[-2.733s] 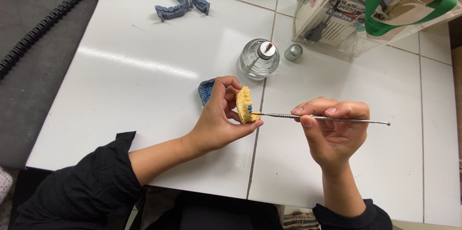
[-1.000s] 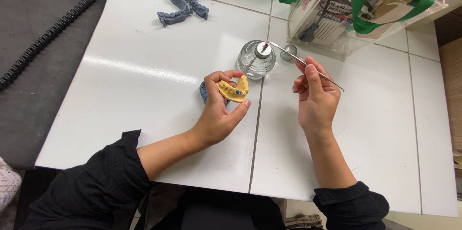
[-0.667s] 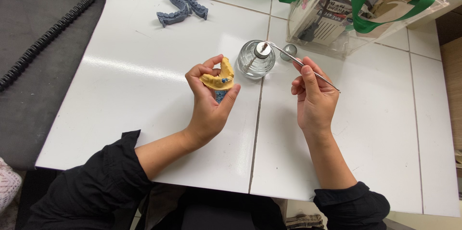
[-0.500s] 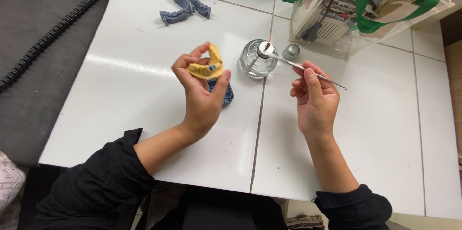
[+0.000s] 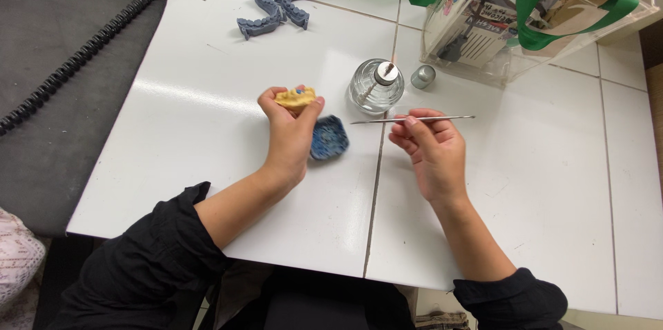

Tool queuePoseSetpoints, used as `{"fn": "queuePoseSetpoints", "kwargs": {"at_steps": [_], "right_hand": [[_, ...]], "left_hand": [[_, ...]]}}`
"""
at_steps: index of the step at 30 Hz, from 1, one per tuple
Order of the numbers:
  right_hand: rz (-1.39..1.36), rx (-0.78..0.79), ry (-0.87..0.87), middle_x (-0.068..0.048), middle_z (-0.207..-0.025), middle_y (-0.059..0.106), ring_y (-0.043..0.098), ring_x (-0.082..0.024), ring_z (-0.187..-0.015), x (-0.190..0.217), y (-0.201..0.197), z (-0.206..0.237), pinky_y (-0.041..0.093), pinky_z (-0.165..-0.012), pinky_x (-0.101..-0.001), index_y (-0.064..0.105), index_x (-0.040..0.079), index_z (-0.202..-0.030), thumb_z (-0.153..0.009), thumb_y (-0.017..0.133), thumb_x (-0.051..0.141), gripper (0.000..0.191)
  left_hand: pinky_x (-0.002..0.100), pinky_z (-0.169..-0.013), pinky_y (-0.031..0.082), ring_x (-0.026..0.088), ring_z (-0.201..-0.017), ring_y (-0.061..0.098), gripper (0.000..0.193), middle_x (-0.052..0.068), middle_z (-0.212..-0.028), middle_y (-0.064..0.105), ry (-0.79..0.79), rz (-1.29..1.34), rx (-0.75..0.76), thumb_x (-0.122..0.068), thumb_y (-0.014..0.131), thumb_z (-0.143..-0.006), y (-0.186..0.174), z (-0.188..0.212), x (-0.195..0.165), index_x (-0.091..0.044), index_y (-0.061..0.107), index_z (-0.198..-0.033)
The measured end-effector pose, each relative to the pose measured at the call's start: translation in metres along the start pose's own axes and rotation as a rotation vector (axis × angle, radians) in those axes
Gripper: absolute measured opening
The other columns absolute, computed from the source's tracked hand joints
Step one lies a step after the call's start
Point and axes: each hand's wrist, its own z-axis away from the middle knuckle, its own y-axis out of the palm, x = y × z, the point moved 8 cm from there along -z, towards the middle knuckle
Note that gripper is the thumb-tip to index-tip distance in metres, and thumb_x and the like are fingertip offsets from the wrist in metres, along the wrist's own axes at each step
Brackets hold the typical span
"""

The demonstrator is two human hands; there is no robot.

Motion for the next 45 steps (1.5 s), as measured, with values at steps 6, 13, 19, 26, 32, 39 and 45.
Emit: {"fn": "queuePoseSetpoints", "kwargs": {"at_steps": [6, 13, 19, 26, 32, 39, 45], "right_hand": [[0.126, 0.027, -0.004, -0.009, -0.097, 0.067, 0.066, -0.016, -0.085, 0.016, -0.013, -0.005, 0.061, -0.081, -0.0325, 0.06, 0.002, -0.114, -0.102, 0.063, 0.006, 0.013], [0.383, 0.087, 0.021, -0.007, -0.096, 0.067, 0.068, -0.013, -0.089, 0.006, 0.003, 0.004, 0.06, -0.083, -0.0274, 0.051, 0.007, -0.114, -0.099, 0.065, 0.007, 0.021], [0.443, 0.127, 0.035, -0.006, -0.098, 0.066, 0.066, -0.011, -0.089, 0.001, 0.014, 0.009, 0.058, -0.082, -0.0245, 0.05, 0.007, -0.114, -0.098, 0.066, 0.005, 0.022], [0.473, 0.125, 0.016, -0.005, -0.097, 0.064, 0.065, -0.01, -0.088, 0.0, 0.016, 0.012, 0.058, -0.082, -0.0243, 0.049, 0.008, -0.111, -0.099, 0.066, 0.006, 0.021], [0.461, 0.127, 0.005, -0.005, -0.097, 0.064, 0.065, -0.011, -0.087, -0.001, 0.018, 0.011, 0.058, -0.081, -0.0253, 0.048, 0.008, -0.11, -0.099, 0.066, 0.005, 0.021], [0.492, 0.122, -0.015, -0.006, -0.096, 0.065, 0.064, -0.01, -0.087, -0.002, 0.022, 0.012, 0.057, -0.08, -0.0248, 0.048, 0.008, -0.11, -0.099, 0.066, 0.006, 0.021], [0.472, 0.091, 0.044, -0.006, -0.095, 0.067, 0.064, -0.01, -0.085, -0.011, 0.02, 0.006, 0.055, -0.078, -0.0245, 0.049, 0.007, -0.112, -0.098, 0.064, 0.008, 0.021]], "left_hand": [[0.03, -0.084, 0.051, 0.017, -0.108, 0.053, 0.062, 0.016, -0.141, 0.045, -0.187, -0.073, 0.062, -0.012, 0.07, -0.09, 0.011, 0.028, 0.011, -0.01, 0.022, -0.13], [0.031, -0.085, 0.052, 0.016, -0.108, 0.054, 0.062, 0.016, -0.142, 0.044, -0.215, -0.09, 0.109, -0.014, 0.07, -0.091, 0.02, 0.037, 0.005, -0.01, 0.022, -0.131], [0.031, -0.09, 0.052, 0.017, -0.114, 0.054, 0.063, 0.016, -0.141, 0.044, -0.219, -0.054, 0.134, -0.014, 0.069, -0.091, 0.024, 0.041, 0.008, -0.01, 0.022, -0.132], [0.032, -0.091, 0.052, 0.018, -0.115, 0.054, 0.063, 0.016, -0.141, 0.045, -0.224, -0.06, 0.137, -0.013, 0.07, -0.092, 0.022, 0.041, 0.01, -0.01, 0.022, -0.133], [0.032, -0.091, 0.052, 0.018, -0.115, 0.054, 0.064, 0.017, -0.141, 0.046, -0.231, -0.068, 0.138, -0.013, 0.07, -0.091, 0.021, 0.04, 0.009, -0.01, 0.022, -0.133], [0.032, -0.091, 0.052, 0.016, -0.111, 0.054, 0.063, 0.016, -0.141, 0.046, -0.211, -0.096, 0.138, -0.014, 0.07, -0.092, 0.02, 0.038, 0.008, -0.009, 0.023, -0.133], [0.031, -0.089, 0.051, 0.016, -0.107, 0.053, 0.062, 0.016, -0.143, 0.046, -0.165, -0.141, 0.121, -0.014, 0.07, -0.092, 0.015, 0.031, 0.004, -0.01, 0.024, -0.131]]}}
